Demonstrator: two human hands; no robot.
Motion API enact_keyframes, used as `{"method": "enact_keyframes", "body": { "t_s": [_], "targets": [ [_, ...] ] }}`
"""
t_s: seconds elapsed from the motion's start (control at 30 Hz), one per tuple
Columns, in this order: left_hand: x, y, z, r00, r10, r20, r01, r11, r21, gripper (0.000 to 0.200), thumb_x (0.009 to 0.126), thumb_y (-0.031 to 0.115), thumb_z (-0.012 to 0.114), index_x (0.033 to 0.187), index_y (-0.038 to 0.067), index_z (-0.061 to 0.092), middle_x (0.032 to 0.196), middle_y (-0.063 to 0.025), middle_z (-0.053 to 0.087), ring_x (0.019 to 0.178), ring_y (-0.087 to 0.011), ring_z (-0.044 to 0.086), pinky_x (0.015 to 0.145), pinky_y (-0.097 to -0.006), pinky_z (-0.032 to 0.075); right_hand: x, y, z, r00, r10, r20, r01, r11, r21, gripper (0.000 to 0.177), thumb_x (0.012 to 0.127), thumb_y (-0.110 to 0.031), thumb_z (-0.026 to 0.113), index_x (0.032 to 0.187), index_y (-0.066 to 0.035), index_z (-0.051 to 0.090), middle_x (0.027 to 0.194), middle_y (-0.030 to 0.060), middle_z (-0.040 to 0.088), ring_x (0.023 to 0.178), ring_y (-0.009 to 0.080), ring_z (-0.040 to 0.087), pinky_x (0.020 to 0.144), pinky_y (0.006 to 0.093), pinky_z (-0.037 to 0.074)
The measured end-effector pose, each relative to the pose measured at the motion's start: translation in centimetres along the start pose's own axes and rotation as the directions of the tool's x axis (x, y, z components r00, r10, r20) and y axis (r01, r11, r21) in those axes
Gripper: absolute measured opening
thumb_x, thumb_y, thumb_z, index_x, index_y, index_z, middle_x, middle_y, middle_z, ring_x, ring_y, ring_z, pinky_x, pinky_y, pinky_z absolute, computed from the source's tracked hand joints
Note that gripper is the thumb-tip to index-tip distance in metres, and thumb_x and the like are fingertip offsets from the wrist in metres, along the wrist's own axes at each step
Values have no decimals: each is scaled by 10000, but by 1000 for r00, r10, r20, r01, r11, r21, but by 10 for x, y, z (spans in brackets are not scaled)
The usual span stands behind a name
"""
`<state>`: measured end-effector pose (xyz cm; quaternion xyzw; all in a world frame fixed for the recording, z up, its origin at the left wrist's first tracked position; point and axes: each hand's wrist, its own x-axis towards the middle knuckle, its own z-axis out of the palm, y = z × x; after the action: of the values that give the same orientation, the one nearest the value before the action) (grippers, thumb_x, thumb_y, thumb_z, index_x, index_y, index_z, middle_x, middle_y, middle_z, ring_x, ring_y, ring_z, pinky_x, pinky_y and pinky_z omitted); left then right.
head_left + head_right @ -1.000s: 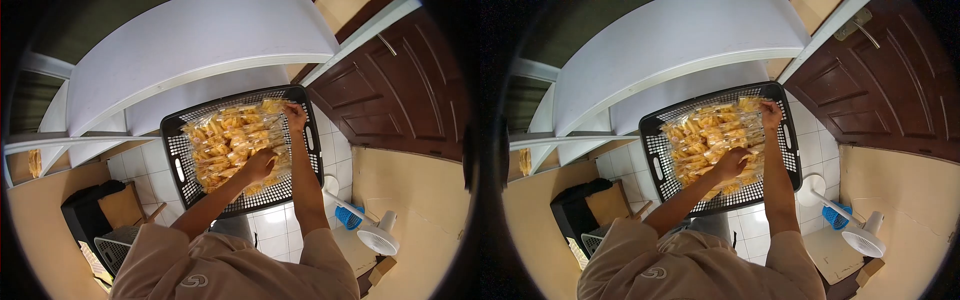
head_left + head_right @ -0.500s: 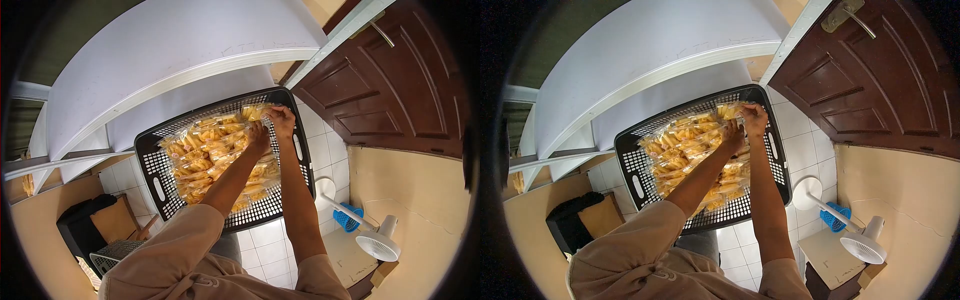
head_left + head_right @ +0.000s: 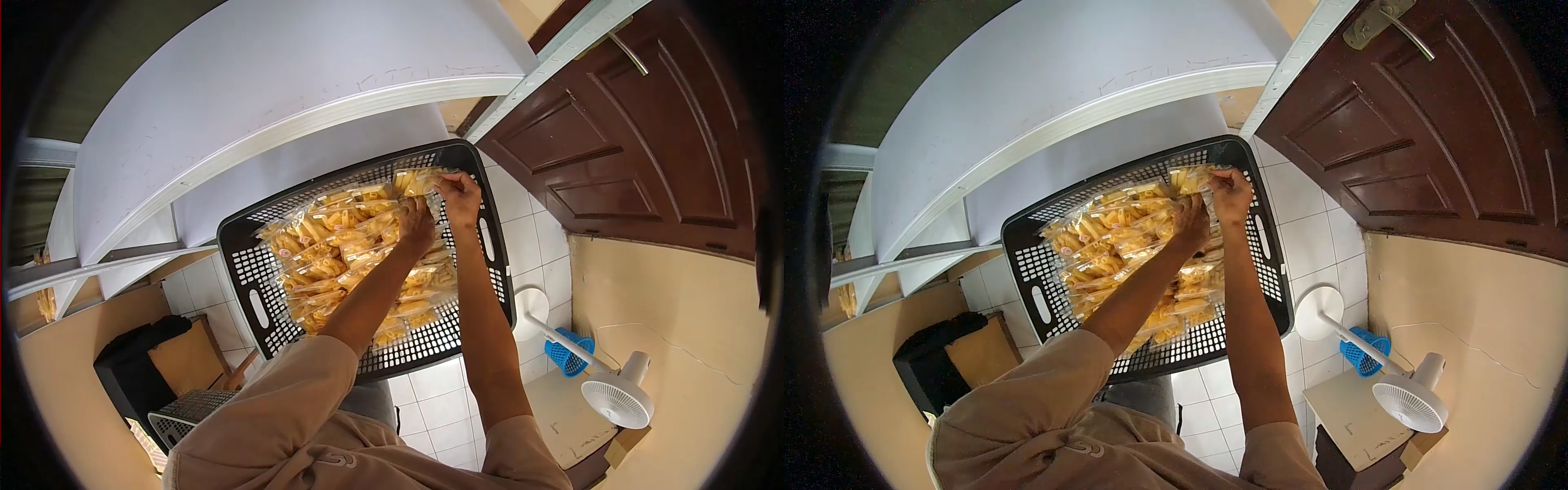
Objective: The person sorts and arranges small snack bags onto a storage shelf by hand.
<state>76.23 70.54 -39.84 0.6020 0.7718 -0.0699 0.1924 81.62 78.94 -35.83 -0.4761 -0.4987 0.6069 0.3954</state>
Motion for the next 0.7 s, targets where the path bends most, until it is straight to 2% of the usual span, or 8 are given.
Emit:
{"method": "enact_keyframes", "body": {
  "t_s": [0.07, 0.13, 0.23, 0.3, 0.43, 0.5, 0.63, 0.7],
  "targets": [
    [-4, 1, -7, 999, 2, -50, -1, 1000, 19, 513, 819, 248, 577, 1252, -25, 542, 1301, -135, 408, 1253, -309, 329, 1001, -450, 290, 0, 0, 1, 1000, -17, 1, 17, 999, -45, 49, 824, 76, 612, 868, 54, 603, 882, 121, 645, 802, 169, 640, 768, 317, 588],
    [-8, 0, -19, 996, 37, 80, -38, 999, 0, 515, 821, 241, 574, 1263, -21, 539, 1323, -137, 396, 1268, -303, 311, 1004, -448, 282, 1, 1, 3, 999, -35, 6, 35, 996, -87, 48, 821, 76, 614, 863, 55, 605, 877, 117, 648, 795, 165, 639, 757, 311, 588],
    [-13, 1, -16, 994, 82, 70, -87, 993, 81, 517, 828, 255, 563, 1271, -10, 537, 1336, -135, 386, 1271, -306, 304, 1019, -456, 259, -2, -6, 5, 1000, -22, -2, 21, 977, -213, 42, 804, 50, 648, 839, 44, 624, 826, 100, 661, 754, 147, 637, 702, 275, 570],
    [-15, 1, -12, 991, 93, 93, -98, 994, 56, 518, 829, 261, 560, 1275, -3, 536, 1345, -132, 378, 1277, -305, 295, 1024, -456, 249, -6, -12, 5, 998, -42, 38, 55, 881, -471, 66, 771, -1, 693, 812, 21, 646, 758, 84, 673, 702, 130, 637, 647, 259, 535],
    [-20, 3, -13, 982, 100, 158, -95, 995, -39, 533, 834, 267, 552, 1300, 9, 515, 1404, -133, 335, 1326, -315, 248, 1047, -460, 222, -5, -1, 9, 997, -65, 46, 80, 853, -516, 92, 738, -56, 723, 784, -7, 661, 701, 78, 673, 662, 125, 639, 622, 262, 510],
    [-13, 3, -3, 992, 65, 109, -62, 997, -36, 534, 833, 261, 556, 1302, 10, 514, 1431, -137, 310, 1345, -323, 222, 1053, -462, 217, -3, 3, 12, 994, -106, 30, 100, 759, -644, 88, 728, -76, 710, 792, -30, 672, 715, 89, 685, 671, 168, 666, 641, 289, 518],
    [-17, 4, -6, 997, 52, 59, -49, 998, -46, 533, 834, 257, 562, 1303, 7, 513, 1482, -164, 250, 1370, -342, 191, 1065, -462, 219, 1, 1, 16, 991, -124, 50, 124, 704, -699, 89, 732, -82, 697, 812, -46, 681, 756, 101, 696, 704, 223, 684, 669, 313, 525],
    [-18, 4, -10, 996, 57, 72, -54, 998, -44, 553, 837, 257, 565, 1322, 4, 490, 1489, -179, 231, 1374, -348, 190, 1071, -467, 220, 5, 1, 15, 997, -41, 68, 78, 667, -741, 111, 739, -86, 685, 846, -57, 685, 802, 104, 702, 770, 251, 692, 704, 335, 536]
  ]
}}
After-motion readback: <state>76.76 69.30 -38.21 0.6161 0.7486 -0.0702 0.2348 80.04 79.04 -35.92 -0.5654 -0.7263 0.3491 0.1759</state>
